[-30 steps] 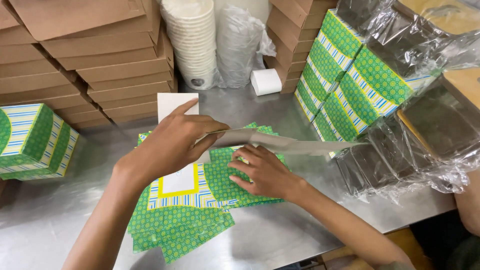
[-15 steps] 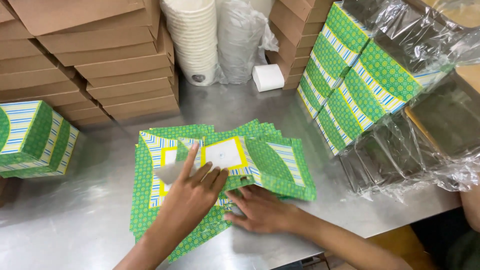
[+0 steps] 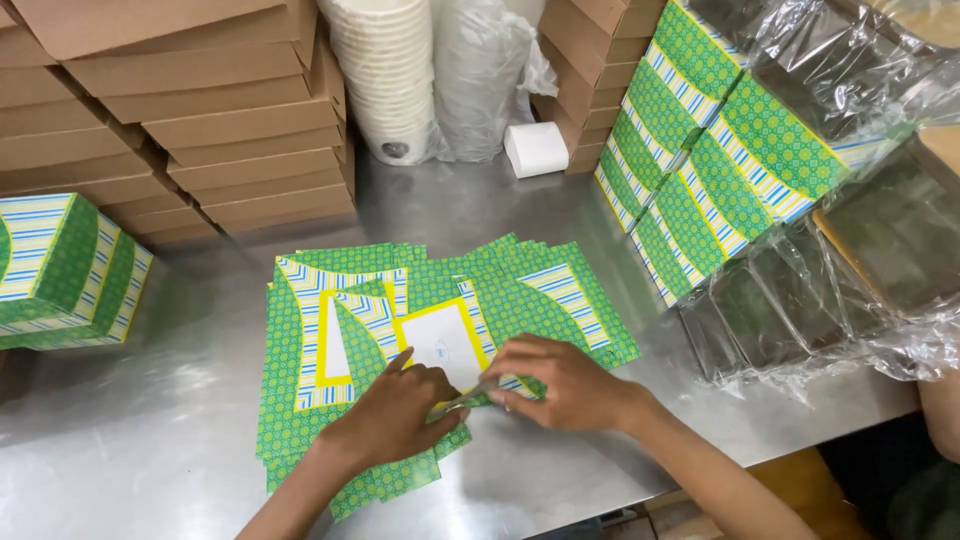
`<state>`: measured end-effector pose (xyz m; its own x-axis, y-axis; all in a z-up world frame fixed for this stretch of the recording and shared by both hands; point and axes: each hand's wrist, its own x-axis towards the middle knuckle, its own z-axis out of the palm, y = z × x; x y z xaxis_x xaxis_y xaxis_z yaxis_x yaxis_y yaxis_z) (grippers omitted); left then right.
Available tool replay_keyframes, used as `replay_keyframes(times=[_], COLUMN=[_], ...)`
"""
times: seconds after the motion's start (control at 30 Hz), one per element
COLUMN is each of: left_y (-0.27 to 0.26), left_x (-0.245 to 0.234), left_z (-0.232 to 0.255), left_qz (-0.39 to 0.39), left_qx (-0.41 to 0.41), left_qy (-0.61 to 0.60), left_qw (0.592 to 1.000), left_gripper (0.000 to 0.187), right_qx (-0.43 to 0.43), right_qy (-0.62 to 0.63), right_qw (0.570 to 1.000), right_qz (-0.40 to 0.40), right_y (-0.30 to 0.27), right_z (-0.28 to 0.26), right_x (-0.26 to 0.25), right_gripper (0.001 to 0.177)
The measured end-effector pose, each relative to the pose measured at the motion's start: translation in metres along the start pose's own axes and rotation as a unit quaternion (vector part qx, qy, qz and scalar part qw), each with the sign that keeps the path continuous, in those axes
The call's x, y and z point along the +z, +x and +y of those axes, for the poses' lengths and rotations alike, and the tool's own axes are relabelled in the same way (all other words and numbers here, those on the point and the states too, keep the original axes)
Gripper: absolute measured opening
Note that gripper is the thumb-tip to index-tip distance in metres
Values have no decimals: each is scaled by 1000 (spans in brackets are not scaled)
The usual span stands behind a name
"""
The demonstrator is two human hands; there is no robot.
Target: The person folds flat cardboard sheets into small boxes on a metal table. They fold the sides and tabs, then interlock the tabs to form the box shape. The process is repeated for multiple boxes.
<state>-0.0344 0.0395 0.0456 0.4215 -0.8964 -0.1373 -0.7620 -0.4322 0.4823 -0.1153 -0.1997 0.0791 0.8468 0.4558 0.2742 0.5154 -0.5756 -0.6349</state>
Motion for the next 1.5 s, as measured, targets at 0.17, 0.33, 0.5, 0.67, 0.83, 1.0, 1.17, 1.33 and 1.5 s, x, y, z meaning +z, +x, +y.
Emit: replay_keyframes(times=[0.17,0.33,0.5,0.67,0.83,1.0,1.17,1.33,1.5], left_y=[13,27,34,34,27,30,35,34,33], left_x=[-20,-29,-17,5,19,15,32,34,35], left_z=[-15,-27,-47,-56,-50,-49,-66,-65,-66], left_qz=[-25,45,96,130,176,191,250,252,251], left_qx=[-26,-13,-61,-77,-68,-64,9,7,15], left_qy=[-67,-130,-37,-7,23,13,35,23,21], left_qw=[997,990,993,988,982,979,968,967,968], left_gripper=[39,28,68,79,76,81,77,76,69], right_qx=[55,76,95,104,77,-84,-132,-120,-126], right_qy=[-8,-59,-178,-229,-203,-211,-184,-172,-149], right_qw=[998,995,977,966,976,973,972,977,981], right_qz=[3,-29,-67,-66,-33,42,62,32,-16], right_y=[3,-3,-11,-18,-29,-33,-19,-2,17], right_z=[37,61,62,60,73,87,68,55,48], right_x=[13,33,52,53,52,49,42,50,65], right_gripper=[31,50,55,58,55,31,25,27,34])
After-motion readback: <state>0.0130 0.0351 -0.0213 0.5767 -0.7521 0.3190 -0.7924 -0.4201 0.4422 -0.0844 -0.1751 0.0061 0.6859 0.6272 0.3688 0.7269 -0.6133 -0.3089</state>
